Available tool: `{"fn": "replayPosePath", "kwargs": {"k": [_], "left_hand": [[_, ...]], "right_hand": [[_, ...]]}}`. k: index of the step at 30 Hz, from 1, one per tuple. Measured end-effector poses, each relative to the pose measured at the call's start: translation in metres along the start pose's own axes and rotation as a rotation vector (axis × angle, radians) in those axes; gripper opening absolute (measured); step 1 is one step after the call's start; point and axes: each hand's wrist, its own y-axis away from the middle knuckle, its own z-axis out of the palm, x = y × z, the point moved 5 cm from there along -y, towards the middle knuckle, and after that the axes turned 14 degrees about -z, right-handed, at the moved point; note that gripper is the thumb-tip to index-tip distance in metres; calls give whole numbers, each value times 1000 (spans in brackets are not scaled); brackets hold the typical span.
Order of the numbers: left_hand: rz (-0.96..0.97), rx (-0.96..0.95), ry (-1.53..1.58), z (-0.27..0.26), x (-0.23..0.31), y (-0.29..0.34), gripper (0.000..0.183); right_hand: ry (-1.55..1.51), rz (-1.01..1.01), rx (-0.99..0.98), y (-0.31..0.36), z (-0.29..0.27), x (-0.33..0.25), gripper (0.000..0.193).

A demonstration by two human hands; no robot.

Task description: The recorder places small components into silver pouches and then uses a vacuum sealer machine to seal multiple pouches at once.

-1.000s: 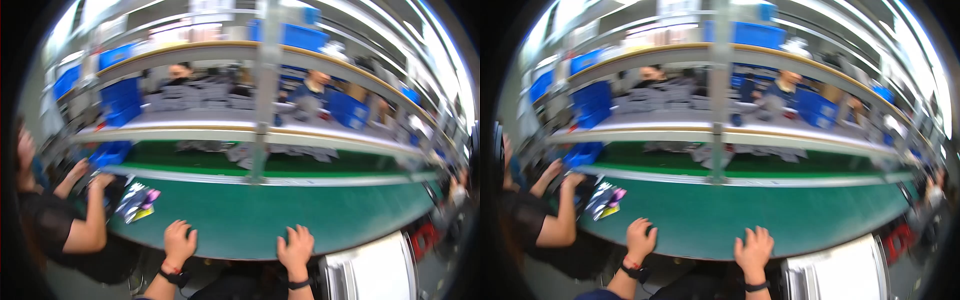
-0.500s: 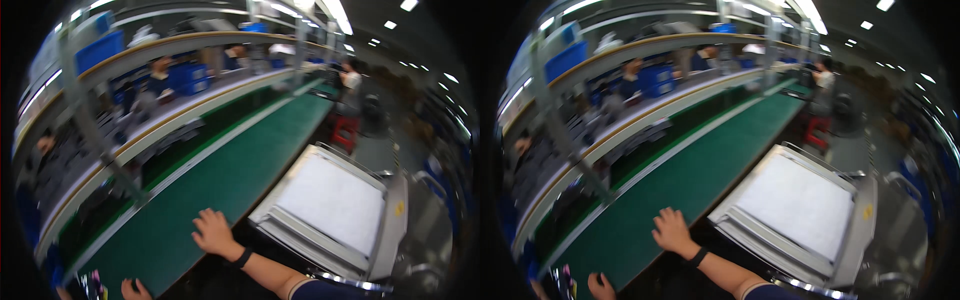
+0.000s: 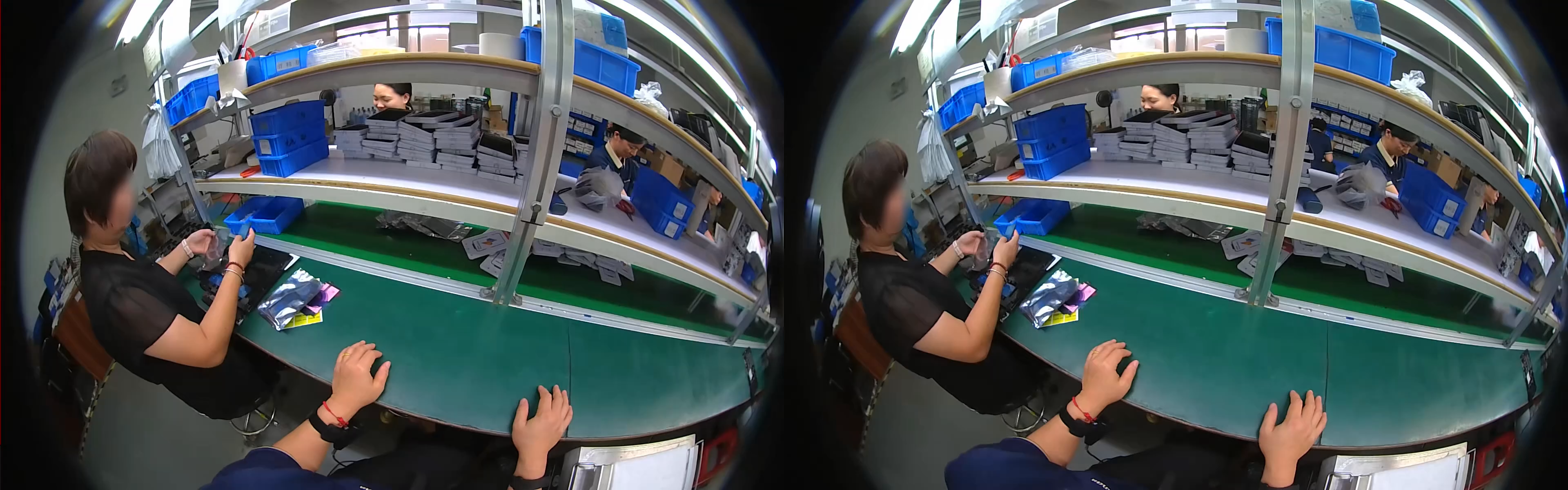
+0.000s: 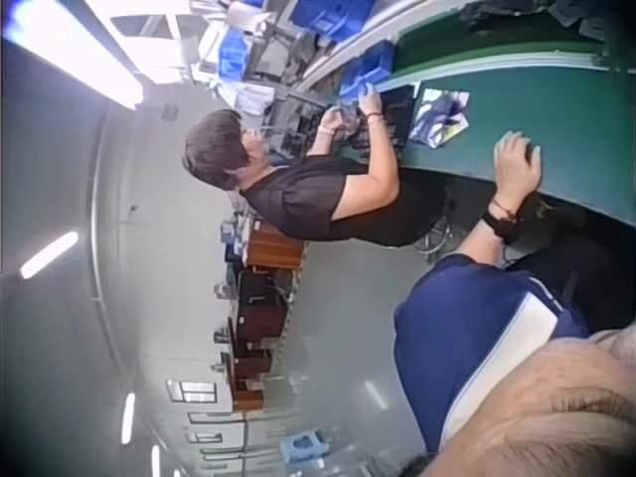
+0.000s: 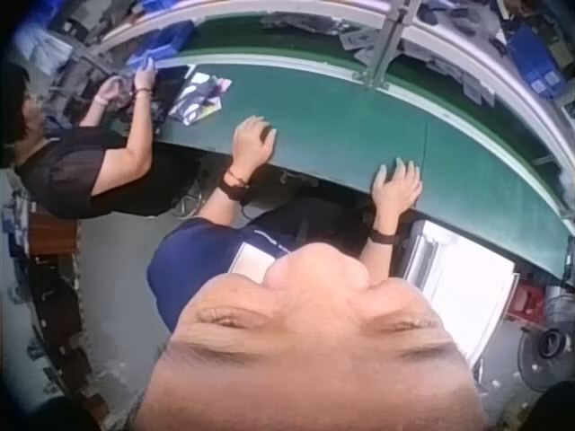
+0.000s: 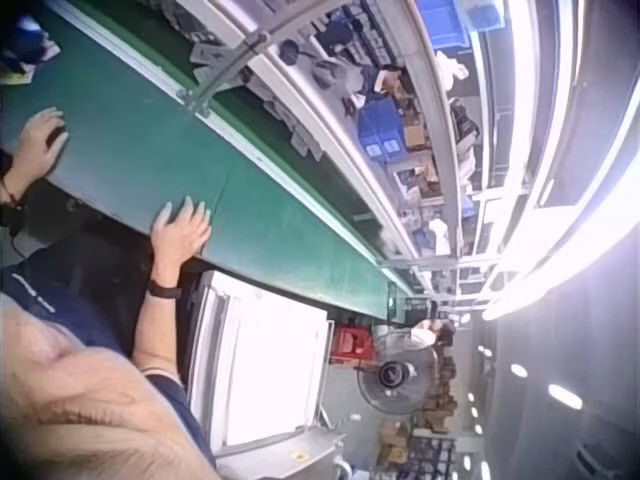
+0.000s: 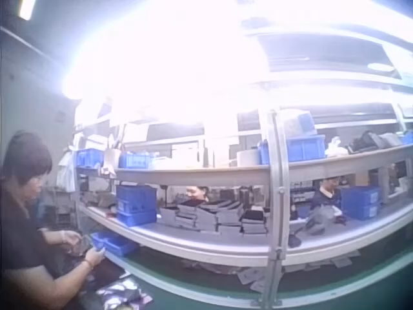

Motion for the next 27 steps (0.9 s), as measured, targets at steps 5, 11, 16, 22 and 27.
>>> {"fn": "replayPosePath", "kwargs": {"k": [5,11,16,22,27], "left_hand": [[-3,-6,-5,1,7,-3,22],[4,4,-1,7,6,-5,22],[-7,-23,-7,7,4,-3,23],[10,5,-2,6,3,-3,22],[5,-3,-4,9,2,-2,22]], "right_hand": [[-44,40,-42,0,3,6,42],[-1,40,-33,0,0,7,39],[1,43,-40,0,1,6,39],[2,23,-26,1,1,5,39],[3,35,-30,2,1,6,39]]}}
